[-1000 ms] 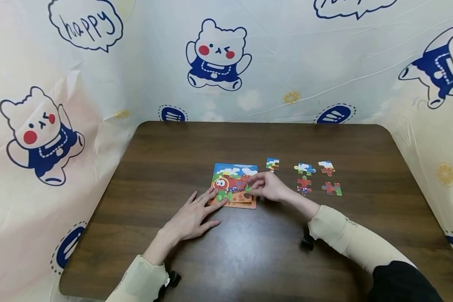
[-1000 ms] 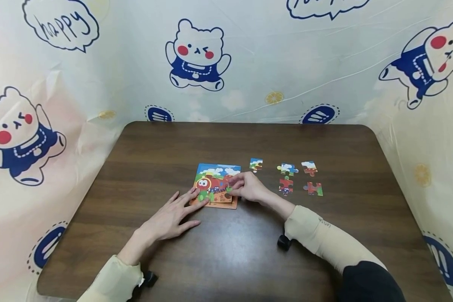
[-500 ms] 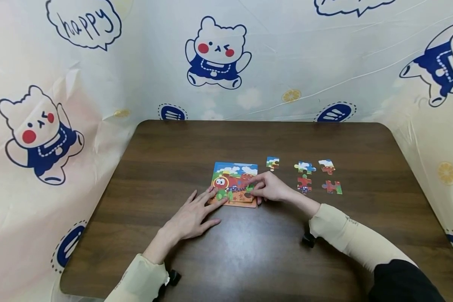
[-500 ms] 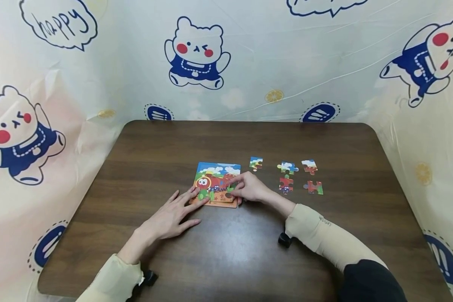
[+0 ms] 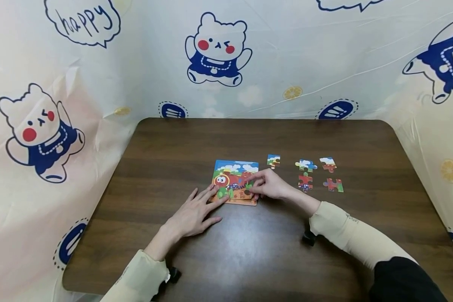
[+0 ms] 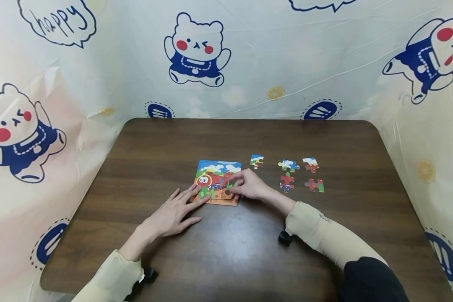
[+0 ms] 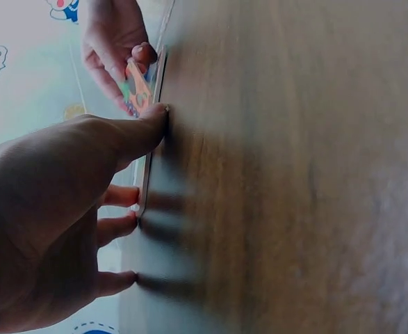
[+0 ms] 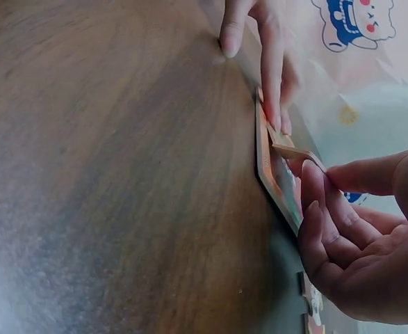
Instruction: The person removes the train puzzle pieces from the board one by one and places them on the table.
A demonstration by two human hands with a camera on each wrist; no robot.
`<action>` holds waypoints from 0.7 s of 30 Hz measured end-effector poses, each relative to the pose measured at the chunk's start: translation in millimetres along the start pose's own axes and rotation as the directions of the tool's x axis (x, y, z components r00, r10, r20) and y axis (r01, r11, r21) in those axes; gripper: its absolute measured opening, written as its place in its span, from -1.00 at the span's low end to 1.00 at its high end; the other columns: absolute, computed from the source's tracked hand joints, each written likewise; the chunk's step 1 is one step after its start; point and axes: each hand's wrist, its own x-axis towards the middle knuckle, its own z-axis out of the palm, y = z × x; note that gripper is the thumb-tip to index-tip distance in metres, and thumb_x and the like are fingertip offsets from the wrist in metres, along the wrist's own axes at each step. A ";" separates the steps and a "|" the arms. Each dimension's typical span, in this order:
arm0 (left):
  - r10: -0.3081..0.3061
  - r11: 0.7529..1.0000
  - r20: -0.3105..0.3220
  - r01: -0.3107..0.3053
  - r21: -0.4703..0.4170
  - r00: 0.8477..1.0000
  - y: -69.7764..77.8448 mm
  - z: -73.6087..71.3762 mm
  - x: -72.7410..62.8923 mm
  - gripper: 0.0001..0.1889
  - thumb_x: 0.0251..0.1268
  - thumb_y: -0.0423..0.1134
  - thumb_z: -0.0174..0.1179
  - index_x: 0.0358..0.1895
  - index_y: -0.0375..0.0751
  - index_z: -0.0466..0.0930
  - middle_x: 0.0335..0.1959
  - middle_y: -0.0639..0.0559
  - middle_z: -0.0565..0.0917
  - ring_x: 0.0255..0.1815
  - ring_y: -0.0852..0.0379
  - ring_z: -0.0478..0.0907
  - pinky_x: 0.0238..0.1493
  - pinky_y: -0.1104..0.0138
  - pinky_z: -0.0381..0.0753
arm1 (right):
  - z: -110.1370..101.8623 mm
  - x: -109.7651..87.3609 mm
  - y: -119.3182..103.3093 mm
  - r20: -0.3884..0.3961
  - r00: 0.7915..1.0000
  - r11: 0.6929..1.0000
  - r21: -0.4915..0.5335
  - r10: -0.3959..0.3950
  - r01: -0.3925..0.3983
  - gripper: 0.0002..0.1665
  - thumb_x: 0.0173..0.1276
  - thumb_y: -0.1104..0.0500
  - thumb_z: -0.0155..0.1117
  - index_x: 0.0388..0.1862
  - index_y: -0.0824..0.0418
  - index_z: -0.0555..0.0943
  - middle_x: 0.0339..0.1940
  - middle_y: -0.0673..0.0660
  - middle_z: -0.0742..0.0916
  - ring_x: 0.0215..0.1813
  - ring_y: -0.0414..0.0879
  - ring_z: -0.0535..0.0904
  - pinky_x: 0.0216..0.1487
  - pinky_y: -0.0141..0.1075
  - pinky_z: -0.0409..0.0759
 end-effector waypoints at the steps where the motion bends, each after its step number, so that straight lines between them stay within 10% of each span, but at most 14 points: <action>1: 0.001 1.000 -0.004 -0.001 0.000 1.000 -0.1 0.1 -0.1 -0.28 0.64 0.22 0.22 0.75 0.25 0.30 0.79 -0.19 0.26 0.85 -0.21 0.12 0.71 -0.43 0.14 | -0.1 0.5 -0.6 -0.001 1.000 1.000 -0.004 -0.002 0.002 -0.60 0.58 0.38 0.33 0.32 0.52 0.67 -0.31 0.35 0.90 -0.38 -0.01 0.85 -0.41 -0.32 0.70; 21: -0.026 0.999 0.004 0.026 -0.027 1.000 2.2 -0.3 -1.1 -0.29 0.65 0.21 0.22 0.75 0.29 0.28 0.79 -0.18 0.27 0.85 -0.20 0.11 0.73 -0.43 0.10 | 4.5 4.4 -12.2 -0.012 0.998 0.997 0.026 0.066 -0.066 -0.59 0.57 0.34 0.37 0.29 0.54 0.66 -0.36 0.30 0.90 -0.43 -0.17 0.81 -0.36 -0.33 0.72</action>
